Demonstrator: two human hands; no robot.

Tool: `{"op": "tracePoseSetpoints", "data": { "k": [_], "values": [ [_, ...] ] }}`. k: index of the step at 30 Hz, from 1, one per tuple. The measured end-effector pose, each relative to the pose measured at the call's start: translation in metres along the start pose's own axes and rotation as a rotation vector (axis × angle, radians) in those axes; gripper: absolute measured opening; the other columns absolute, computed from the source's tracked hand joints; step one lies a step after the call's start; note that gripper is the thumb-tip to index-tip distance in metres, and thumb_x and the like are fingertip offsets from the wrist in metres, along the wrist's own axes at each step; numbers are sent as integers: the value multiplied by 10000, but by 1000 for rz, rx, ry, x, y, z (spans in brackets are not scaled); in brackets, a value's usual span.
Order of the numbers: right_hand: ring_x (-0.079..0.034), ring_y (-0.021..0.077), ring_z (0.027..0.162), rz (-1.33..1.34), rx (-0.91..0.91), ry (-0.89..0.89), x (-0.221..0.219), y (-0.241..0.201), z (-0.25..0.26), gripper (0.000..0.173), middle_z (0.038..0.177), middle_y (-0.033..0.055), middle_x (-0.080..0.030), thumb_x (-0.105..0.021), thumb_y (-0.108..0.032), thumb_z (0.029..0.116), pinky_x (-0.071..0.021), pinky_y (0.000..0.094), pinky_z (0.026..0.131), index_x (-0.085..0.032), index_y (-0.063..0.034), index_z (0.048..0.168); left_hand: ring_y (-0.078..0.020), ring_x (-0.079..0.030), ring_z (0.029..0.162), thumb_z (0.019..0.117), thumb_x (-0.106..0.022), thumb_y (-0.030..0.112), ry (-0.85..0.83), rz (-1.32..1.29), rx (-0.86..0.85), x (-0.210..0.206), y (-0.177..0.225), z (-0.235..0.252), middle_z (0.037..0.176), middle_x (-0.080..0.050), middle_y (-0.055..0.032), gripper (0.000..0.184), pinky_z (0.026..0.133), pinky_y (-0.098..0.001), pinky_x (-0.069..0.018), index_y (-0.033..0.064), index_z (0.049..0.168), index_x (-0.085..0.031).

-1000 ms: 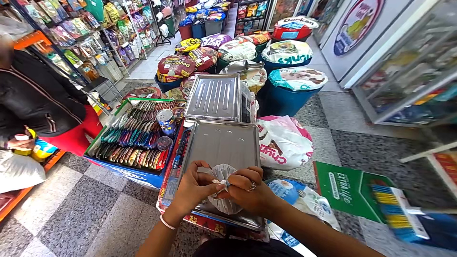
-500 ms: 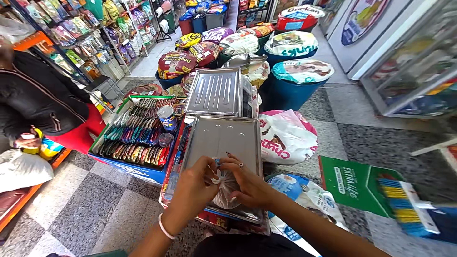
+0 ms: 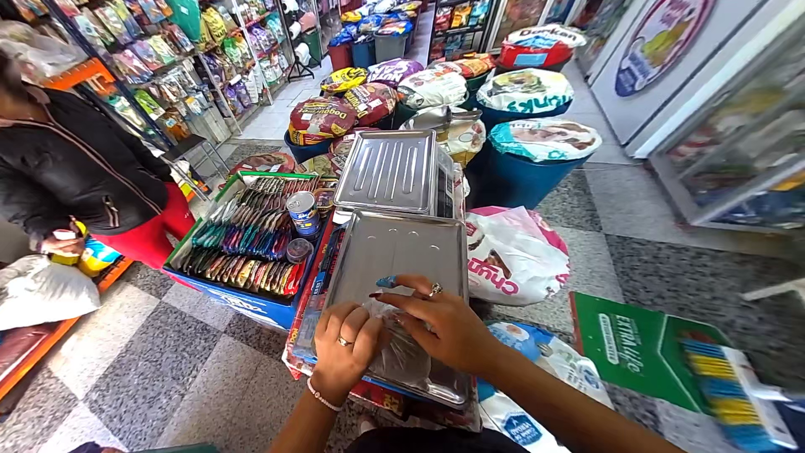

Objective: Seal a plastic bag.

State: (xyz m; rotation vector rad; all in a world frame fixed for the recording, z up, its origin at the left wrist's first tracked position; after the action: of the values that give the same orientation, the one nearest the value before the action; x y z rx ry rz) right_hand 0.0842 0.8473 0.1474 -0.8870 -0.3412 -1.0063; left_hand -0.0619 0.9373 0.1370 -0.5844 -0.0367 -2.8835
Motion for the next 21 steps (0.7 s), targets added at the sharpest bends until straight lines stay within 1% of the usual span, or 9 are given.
{"op": "tracePoseSetpoints", "data": {
  "k": [7, 8, 11, 12, 13, 14, 16, 18, 21],
  "values": [
    [-677, 182, 630, -176, 347, -122, 11, -5, 28, 162, 1125, 90, -734, -619, -76, 872, -500, 331, 448, -767, -142, 877, -157, -521, 858, 984, -610, 383, -10, 60, -25, -3, -3, -1, 900, -490, -1, 230, 835, -262, -435, 200, 940, -477],
    [-680, 177, 629, -151, 324, -89, 14, -2, 30, 149, 1111, 92, -740, -617, -80, 893, -511, 325, 463, -760, -120, 879, -159, -520, 859, 981, -614, 386, -27, 72, -18, -3, -2, 0, 899, -492, -2, 226, 840, -265, -427, 201, 944, -490],
    [-681, 99, 773, 7, 72, 53, 26, 9, 34, 218, 1046, 85, -716, -588, -194, 992, -571, 235, 653, -754, -55, 967, -165, -519, 869, 972, -610, 376, -78, 116, 21, 0, -1, 3, 908, -494, -4, 182, 861, -276, -410, 209, 987, -541],
    [-622, 55, 720, 34, -38, 51, 26, 12, 35, 262, 1005, 58, -693, -586, -274, 1001, -531, 208, 614, -742, -69, 958, -167, -520, 860, 974, -597, 370, -109, 135, 29, 1, 0, 4, 894, -500, -2, 161, 863, -285, -404, 213, 987, -564],
    [-546, 42, 641, 37, -145, -24, 24, 14, 36, 311, 949, 21, -660, -574, -367, 999, -472, 224, 543, -720, -102, 926, -174, -539, 840, 968, -594, 367, -144, 152, 30, 2, 2, 6, 860, -528, -3, 154, 856, -302, -410, 214, 957, -603],
    [-535, 93, 628, 52, -247, -163, 21, 13, 36, 350, 905, 17, -640, -574, -419, 989, -462, 307, 535, -713, -108, 907, -182, -574, 810, 944, -607, 364, -171, 160, 28, 2, 4, 8, 808, -575, -1, 168, 843, -322, -428, 214, 891, -662],
    [-570, 179, 732, 111, -416, -496, 14, 12, 39, 350, 884, 36, -607, -588, -408, 1009, -470, 417, 631, -703, -95, 903, -177, -621, 794, 910, -627, 348, -243, 156, 17, 1, 8, 12, 772, -647, 19, 195, 831, -343, -450, 219, 785, -701],
    [-567, 174, 781, 113, -431, -702, 5, 12, 47, 341, 866, 33, -569, -567, -379, 1032, -469, 405, 672, -676, -96, 874, -170, -661, 781, 899, -650, 321, -308, 139, -15, 2, 13, 16, 793, -697, 28, 178, 782, -353, -492, 213, 774, -717],
    [-556, 155, 775, 124, -289, -778, -2, 12, 52, 292, 828, 32, -543, -564, -239, 1032, -461, 365, 663, -662, -76, 811, -162, -657, 766, 881, -678, 248, -368, 121, -44, 5, 18, 21, 801, -701, 24, 122, 739, -340, -490, 195, 777, -713]
  ]
}}
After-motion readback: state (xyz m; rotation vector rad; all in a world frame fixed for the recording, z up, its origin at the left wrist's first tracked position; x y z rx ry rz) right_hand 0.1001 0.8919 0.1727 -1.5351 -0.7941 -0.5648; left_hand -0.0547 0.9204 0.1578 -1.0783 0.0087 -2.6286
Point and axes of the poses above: each hand's wrist, its own z-axis towards the middle knuckle, its own x-axis out of the back of the hand, y = z × x, the point moved 4 cm from there along z, towards the middle knuckle
